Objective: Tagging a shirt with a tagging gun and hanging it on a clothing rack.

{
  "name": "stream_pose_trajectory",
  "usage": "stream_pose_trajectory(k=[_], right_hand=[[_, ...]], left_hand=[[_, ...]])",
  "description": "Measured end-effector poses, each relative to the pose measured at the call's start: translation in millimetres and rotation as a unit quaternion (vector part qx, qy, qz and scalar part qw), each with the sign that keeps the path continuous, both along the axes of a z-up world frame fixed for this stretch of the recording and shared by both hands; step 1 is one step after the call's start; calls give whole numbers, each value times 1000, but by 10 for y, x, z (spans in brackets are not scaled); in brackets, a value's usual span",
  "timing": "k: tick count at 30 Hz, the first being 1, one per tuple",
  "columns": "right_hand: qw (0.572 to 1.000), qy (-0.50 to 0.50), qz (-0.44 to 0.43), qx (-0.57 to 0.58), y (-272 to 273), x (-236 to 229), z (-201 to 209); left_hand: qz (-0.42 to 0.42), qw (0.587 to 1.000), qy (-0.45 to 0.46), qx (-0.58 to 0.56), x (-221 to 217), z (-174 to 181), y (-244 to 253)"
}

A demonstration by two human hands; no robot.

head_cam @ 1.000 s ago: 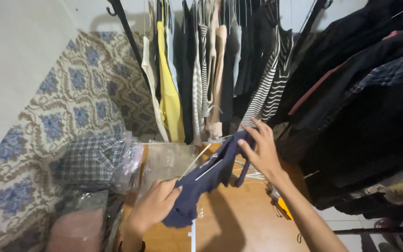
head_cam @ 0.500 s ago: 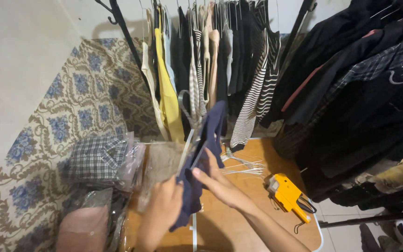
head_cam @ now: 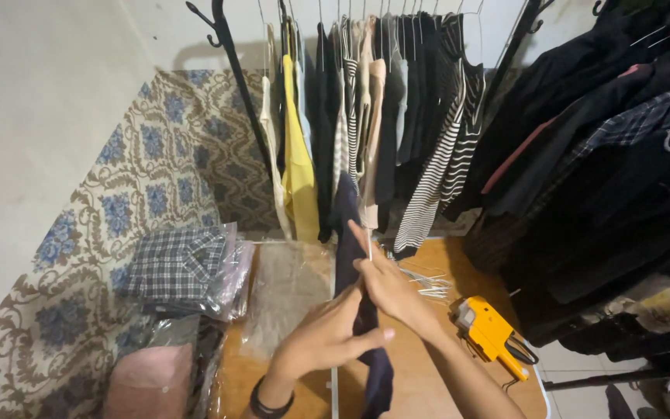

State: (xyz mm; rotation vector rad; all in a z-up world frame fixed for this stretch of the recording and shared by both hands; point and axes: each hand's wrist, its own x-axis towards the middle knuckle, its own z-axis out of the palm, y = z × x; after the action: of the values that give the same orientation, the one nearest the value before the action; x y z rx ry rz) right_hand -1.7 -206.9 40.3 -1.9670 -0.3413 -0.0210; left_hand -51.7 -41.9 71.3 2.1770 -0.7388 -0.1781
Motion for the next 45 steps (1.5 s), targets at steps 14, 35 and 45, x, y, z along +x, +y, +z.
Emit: stream_pose_trajectory(k=[14, 35, 45], right_hand=[[996, -67, -48, -41, -28, 223, 828], [994, 21, -53, -97, 59, 488, 1231], [996, -76, -4, -56, -29, 1021, 596]], left_hand=[[162, 972, -7, -170, 2178, -256, 533], [359, 868, -322, 118, 4820, 80, -125], [402, 845, -301, 185, 4800, 189, 116]])
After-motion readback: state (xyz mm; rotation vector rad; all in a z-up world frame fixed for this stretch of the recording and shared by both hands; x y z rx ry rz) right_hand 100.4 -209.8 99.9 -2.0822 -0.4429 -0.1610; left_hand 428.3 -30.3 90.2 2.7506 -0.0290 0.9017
